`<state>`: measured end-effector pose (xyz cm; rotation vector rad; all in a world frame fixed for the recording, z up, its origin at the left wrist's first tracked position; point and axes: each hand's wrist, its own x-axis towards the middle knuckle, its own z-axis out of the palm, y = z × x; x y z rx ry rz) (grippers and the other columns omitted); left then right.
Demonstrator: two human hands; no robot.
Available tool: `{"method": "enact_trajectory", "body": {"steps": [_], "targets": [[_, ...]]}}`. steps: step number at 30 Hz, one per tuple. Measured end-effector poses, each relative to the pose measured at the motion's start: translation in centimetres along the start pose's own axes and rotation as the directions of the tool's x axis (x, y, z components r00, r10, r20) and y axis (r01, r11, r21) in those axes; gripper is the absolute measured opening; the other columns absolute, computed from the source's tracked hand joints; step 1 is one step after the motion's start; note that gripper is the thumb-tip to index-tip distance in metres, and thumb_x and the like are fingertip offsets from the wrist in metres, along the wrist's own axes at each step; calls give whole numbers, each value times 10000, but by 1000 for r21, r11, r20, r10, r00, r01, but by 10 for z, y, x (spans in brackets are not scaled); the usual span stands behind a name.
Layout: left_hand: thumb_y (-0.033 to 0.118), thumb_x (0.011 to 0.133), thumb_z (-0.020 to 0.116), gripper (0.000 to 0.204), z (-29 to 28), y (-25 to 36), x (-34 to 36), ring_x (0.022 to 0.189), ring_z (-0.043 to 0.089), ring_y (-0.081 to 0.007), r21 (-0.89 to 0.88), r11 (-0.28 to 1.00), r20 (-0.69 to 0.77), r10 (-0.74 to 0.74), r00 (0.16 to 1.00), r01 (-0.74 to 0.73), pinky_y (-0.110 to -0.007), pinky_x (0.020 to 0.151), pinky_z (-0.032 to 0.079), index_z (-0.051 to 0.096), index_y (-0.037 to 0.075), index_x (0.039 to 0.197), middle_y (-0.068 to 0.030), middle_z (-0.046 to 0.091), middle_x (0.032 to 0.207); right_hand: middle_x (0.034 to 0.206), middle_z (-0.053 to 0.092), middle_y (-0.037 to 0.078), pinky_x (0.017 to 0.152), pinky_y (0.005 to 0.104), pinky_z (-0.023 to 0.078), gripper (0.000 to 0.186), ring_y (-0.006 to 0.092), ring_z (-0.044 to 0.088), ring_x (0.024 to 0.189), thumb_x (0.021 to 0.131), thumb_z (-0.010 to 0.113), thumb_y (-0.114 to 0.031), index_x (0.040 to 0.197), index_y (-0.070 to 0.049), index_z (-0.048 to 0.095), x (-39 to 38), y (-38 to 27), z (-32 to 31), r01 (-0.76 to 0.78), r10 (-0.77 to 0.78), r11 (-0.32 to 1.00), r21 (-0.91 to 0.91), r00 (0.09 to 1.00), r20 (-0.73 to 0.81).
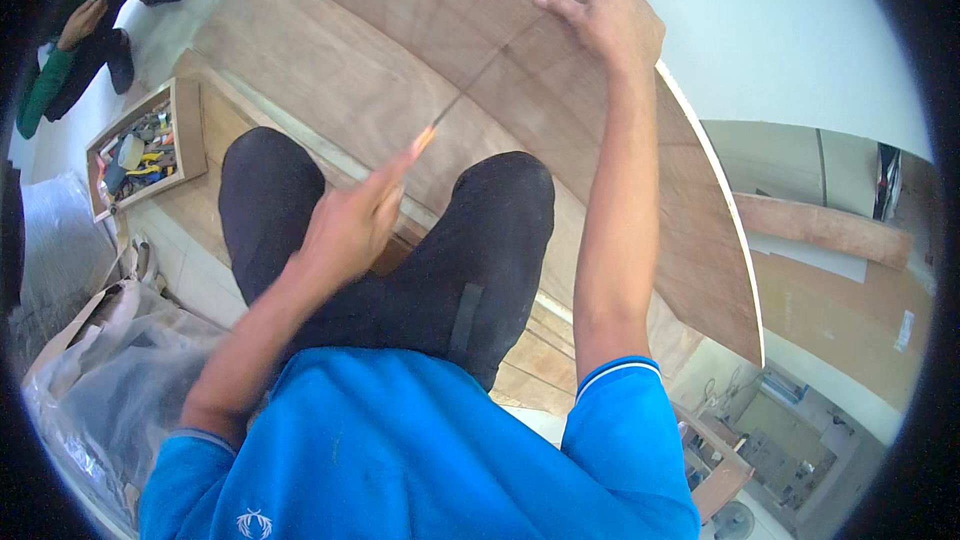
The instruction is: The person uses a hand saw to cut a curved wooden panel while kneeling on the floor. They hold the panel steady with one hand and saw along a marked line with the other, occasionally adjusting the panel's position.
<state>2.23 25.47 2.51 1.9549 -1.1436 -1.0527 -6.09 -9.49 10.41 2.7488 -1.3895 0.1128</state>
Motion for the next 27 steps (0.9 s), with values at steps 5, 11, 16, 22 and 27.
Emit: {"method": "enact_trajectory", "body": {"steps": [5,11,16,22,27], "targets": [[255,1070,595,504,39,-34,139,838,690,-498,25,982,-243,189,951,-189,-566,744,538,513,268,1567,-269,689,864,1014,816,108,834,503,580,767,334,772,1023,780,795,-750,1235,-133,761,15,-30,4,92,-92,995,39,996,0],[238,1077,578,581,-21,8,-24,827,706,-482,-29,999,63,-36,997,38,-546,725,546,441,296,1638,-283,678,849,1037,817,118,849,496,584,804,339,769,1041,765,793,-764,1257,-128,757,1,-5,7,6,-6,1000,22,1000,-6],[209,1075,574,577,12,-20,33,782,706,-462,189,982,-32,35,999,-29,-520,702,563,459,372,1616,-256,649,778,1055,817,124,863,483,590,856,330,768,1071,755,789,-778,1324,-141,741,-4,0,-1,-7,7,1000,-18,1000,-16],[229,1069,596,565,41,-39,126,831,701,-475,9,974,-214,223,951,-227,-550,710,553,464,349,1605,-272,690,869,947,802,91,802,459,580,788,303,771,954,774,791,-766,1246,-137,754,7,-21,14,47,-47,999,-11,998,-41],[204,1059,602,580,-23,11,-32,874,720,-476,-22,999,7,25,1000,-25,-550,769,573,470,319,1612,-296,719,958,906,798,80,789,465,577,744,298,772,935,773,791,-764,1173,-137,762,-13,-10,-5,-16,15,1000,13,999,32]]}}
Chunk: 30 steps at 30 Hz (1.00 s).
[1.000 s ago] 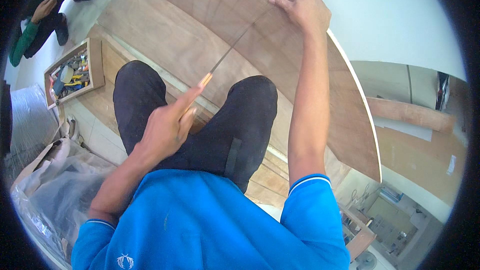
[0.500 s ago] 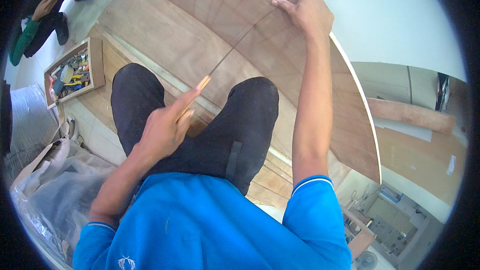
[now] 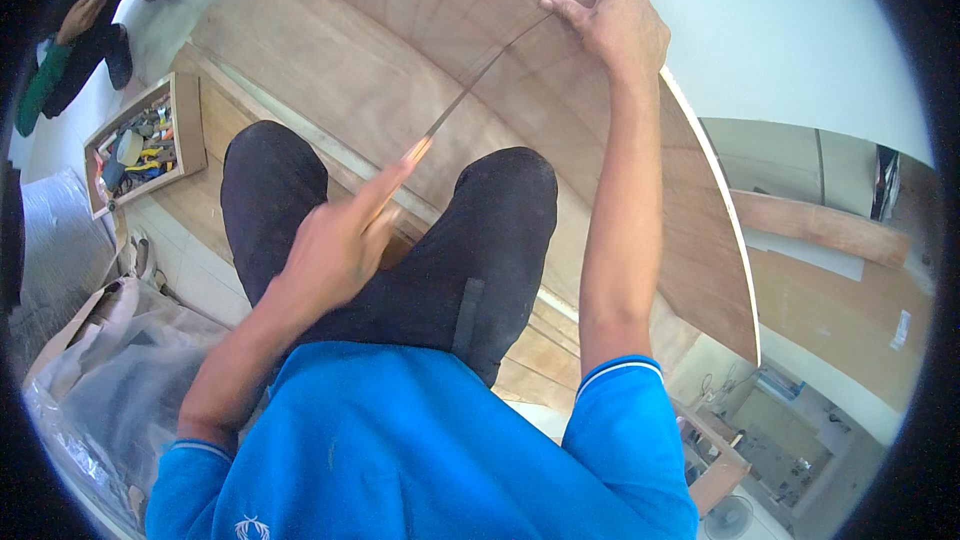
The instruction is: The person uses a hand saw to cut a curved wooden panel while kneeling on the floor. They hold the panel steady with one hand and saw along a marked line with the other, occasionally adjusting the panel's position.
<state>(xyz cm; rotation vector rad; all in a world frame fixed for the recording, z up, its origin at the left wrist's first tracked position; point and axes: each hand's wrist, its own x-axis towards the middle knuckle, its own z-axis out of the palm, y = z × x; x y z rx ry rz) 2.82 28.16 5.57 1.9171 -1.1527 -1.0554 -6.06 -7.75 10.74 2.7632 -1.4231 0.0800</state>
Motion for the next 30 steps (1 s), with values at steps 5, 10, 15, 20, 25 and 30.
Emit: {"method": "enact_trajectory", "body": {"steps": [5,10,15,20,25,30], "targets": [[235,1083,571,545,44,-38,99,931,714,-488,74,995,-75,72,995,-66,-562,782,569,466,338,1608,-281,735,1033,833,778,50,740,447,563,694,253,765,844,786,808,-745,1098,-127,760,-1,-2,8,57,-65,996,-68,991,-116],[248,1091,557,599,54,-35,172,858,697,-478,88,984,-256,176,951,-158,-594,799,535,389,355,1655,-259,713,900,877,793,90,755,472,574,681,313,770,901,792,790,-748,1077,-131,745,4,-22,15,69,-70,997,-26,996,-49],[145,1044,602,652,0,14,2,926,708,-488,-14,1000,6,-11,1000,11,-553,794,558,422,339,1639,-280,723,1015,883,802,95,760,494,574,661,343,773,924,796,793,-730,1077,-133,746,-13,-7,2,3,-3,1000,-12,1000,-27],[182,1062,585,689,35,-43,63,720,701,-451,157,982,-96,123,988,-107,-576,678,541,335,360,1678,-248,712,851,888,804,81,765,501,570,652,337,770,940,800,794,-724,1056,-127,745,-5,-19,4,37,-43,997,-62,994,-98],[197,1063,609,664,68,-63,151,756,689,-482,82,981,-193,186,963,-173,-582,695,533,371,387,1653,-263,696,844,886,796,81,768,479,572,712,310,770,931,787,788,-755,1118,-125,755,19,-14,18,60,-63,997,-50,995,-73],[169,1040,626,674,16,-8,36,756,689,-492,45,999,-41,19,999,-18,-562,701,535,409,378,1642,-283,694,875,901,798,96,773,496,571,706,328,771,954,782,785,-758,1075,-117,750,3,7,16,42,-40,999,20,997,-64]]}}
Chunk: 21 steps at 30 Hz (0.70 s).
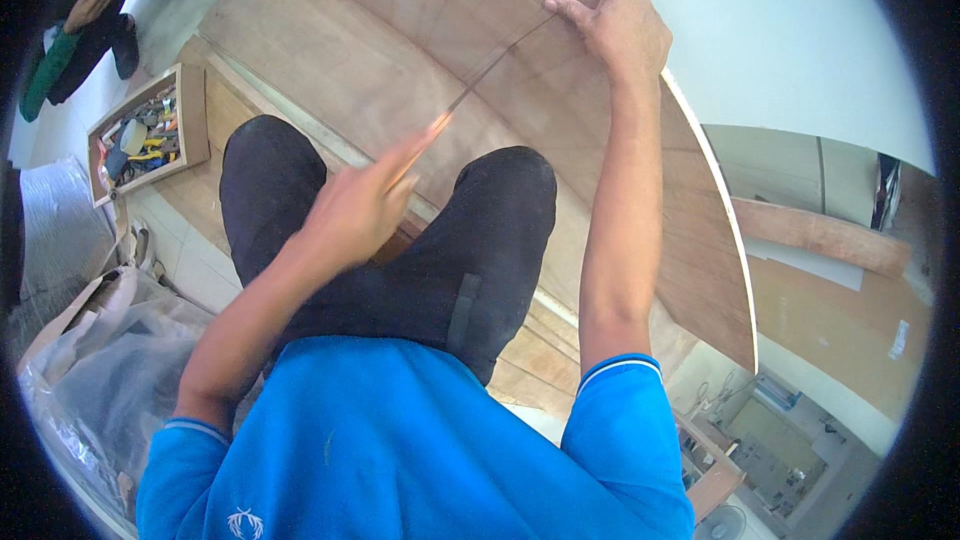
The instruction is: The person uses a hand saw to cut a curved wooden panel while kneeling on the floor. They hold the panel steady with one hand and saw along a marked line with the other, occasionally adjusting the panel's position.
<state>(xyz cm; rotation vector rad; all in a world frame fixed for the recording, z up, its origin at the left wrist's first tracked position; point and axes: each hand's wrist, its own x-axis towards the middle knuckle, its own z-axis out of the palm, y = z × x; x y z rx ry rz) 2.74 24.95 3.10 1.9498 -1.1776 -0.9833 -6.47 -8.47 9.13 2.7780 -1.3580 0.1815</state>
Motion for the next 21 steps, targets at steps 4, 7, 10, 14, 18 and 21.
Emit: {"method": "enact_trajectory", "body": {"steps": [4,7,10,14,18,21], "targets": [[195,1054,590,626,-9,-16,-37,830,696,-507,-79,997,-21,7,1000,-8,-571,745,549,421,361,1634,-287,705,938,900,797,100,769,497,571,694,333,770,940,789,782,-750,1067,-114,746,7,-14,-9,-3,3,1000,-27,1000,18],[213,1077,560,629,49,-40,92,854,700,-489,12,992,-75,122,990,-122,-586,750,537,378,380,1655,-294,701,921,871,794,76,747,455,569,716,286,769,858,798,788,-748,1164,-134,760,-2,-4,4,62,-67,997,-56,994,-88],[208,1068,585,581,61,-37,147,891,689,-508,4,987,-194,160,968,-162,-593,789,540,446,349,1614,-281,713,987,861,793,82,752,481,570,674,313,770,881,810,780,-733,1082,-118,730,3,-31,2,93,-94,995,-20,994,-59],[162,1046,590,611,33,-16,69,842,688,-500,17,998,-62,58,996,-57,-583,774,532,455,344,1614,-287,703,942,871,799,82,770,494,579,639,328,774,927,818,782,-711,1026,-110,715,-7,-20,-6,27,-27,1000,-13,1000,8],[104,1025,583,666,-15,7,-52,772,685,-487,-59,998,-11,-6,1000,5,-567,715,536,442,346,1630,-291,672,839,882,801,76,773,480,579,672,307,774,916,807,793,-719,1124,-129,736,-9,-15,-8,8,-9,999,-35,999,-37],[135,1039,585,669,7,-9,-5,786,696,-482,81,996,21,-32,999,31,-570,706,541,412,355,1647,-296,677,843,905,803,71,775,460,575,762,271,772,890,798,796,-745,1281,-156,761,-2,-13,-9,-12,12,999,-35,1000,-2]]}}
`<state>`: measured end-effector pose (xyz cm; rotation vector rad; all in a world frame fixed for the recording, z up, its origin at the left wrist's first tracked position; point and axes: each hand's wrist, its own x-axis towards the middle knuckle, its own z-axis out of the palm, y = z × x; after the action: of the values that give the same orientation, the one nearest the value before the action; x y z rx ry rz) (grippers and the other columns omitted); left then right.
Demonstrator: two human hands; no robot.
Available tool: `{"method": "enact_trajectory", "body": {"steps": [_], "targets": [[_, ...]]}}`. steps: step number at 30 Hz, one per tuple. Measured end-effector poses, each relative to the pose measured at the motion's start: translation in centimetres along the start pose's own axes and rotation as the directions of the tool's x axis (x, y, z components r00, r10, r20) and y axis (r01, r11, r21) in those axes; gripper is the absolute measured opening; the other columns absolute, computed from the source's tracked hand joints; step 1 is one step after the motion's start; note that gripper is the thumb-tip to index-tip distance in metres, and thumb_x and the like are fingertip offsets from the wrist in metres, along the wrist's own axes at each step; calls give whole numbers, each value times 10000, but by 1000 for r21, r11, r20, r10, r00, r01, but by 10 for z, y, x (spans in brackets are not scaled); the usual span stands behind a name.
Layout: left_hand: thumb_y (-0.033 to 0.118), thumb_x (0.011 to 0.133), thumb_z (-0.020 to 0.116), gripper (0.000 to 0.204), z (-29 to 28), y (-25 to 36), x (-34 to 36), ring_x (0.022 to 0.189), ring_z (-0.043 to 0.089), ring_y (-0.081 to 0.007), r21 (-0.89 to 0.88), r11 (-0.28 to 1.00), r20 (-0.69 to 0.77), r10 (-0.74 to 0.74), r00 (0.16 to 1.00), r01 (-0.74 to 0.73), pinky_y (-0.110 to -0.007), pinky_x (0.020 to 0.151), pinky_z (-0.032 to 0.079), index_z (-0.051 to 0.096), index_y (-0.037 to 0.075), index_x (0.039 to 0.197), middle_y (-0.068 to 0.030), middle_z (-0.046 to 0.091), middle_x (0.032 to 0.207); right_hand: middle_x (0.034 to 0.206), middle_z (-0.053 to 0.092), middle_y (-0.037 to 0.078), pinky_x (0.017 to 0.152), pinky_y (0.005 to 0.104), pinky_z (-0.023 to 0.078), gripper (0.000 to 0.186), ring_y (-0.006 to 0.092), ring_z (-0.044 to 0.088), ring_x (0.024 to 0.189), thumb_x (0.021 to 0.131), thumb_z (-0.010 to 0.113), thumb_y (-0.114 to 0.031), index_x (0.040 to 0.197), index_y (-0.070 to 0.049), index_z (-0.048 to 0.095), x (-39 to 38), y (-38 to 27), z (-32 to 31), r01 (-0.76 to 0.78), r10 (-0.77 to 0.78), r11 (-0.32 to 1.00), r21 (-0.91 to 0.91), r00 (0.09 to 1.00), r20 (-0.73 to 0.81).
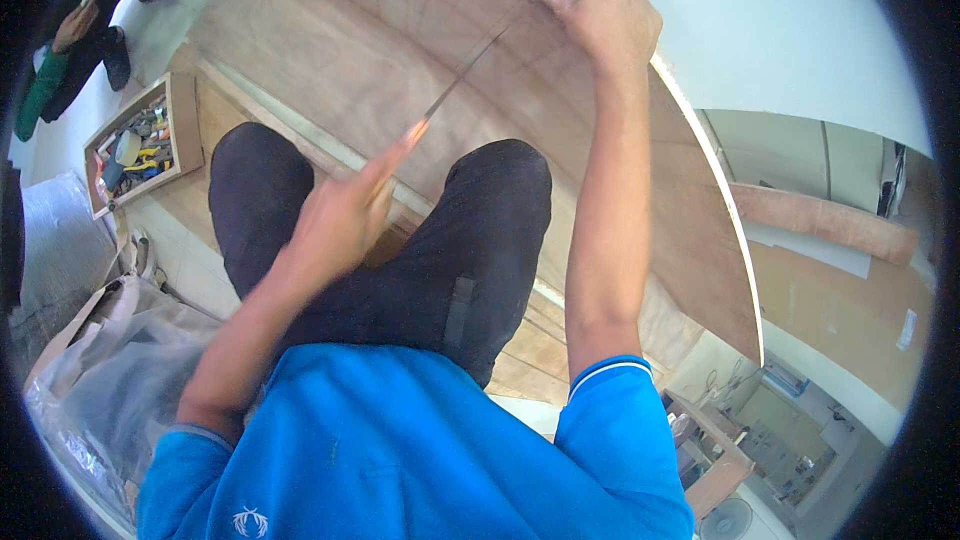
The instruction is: The person uses a hand saw to cut a curved wooden panel while kneeling on the floor. They hold the panel steady with one hand and saw along a marked line with the other, occasionally adjusting the panel's position.
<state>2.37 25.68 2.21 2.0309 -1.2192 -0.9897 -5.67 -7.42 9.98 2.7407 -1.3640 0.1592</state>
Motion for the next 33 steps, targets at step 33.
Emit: {"method": "enact_trajectory", "body": {"steps": [33], "targets": [[130,1051,582,704,54,-49,104,798,700,-487,33,992,-99,125,987,-122,-604,733,561,354,408,1656,-277,711,893,865,792,46,755,435,568,736,248,770,836,769,811,-760,1178,-149,781,11,6,13,41,-42,999,-33,999,-12]]}}
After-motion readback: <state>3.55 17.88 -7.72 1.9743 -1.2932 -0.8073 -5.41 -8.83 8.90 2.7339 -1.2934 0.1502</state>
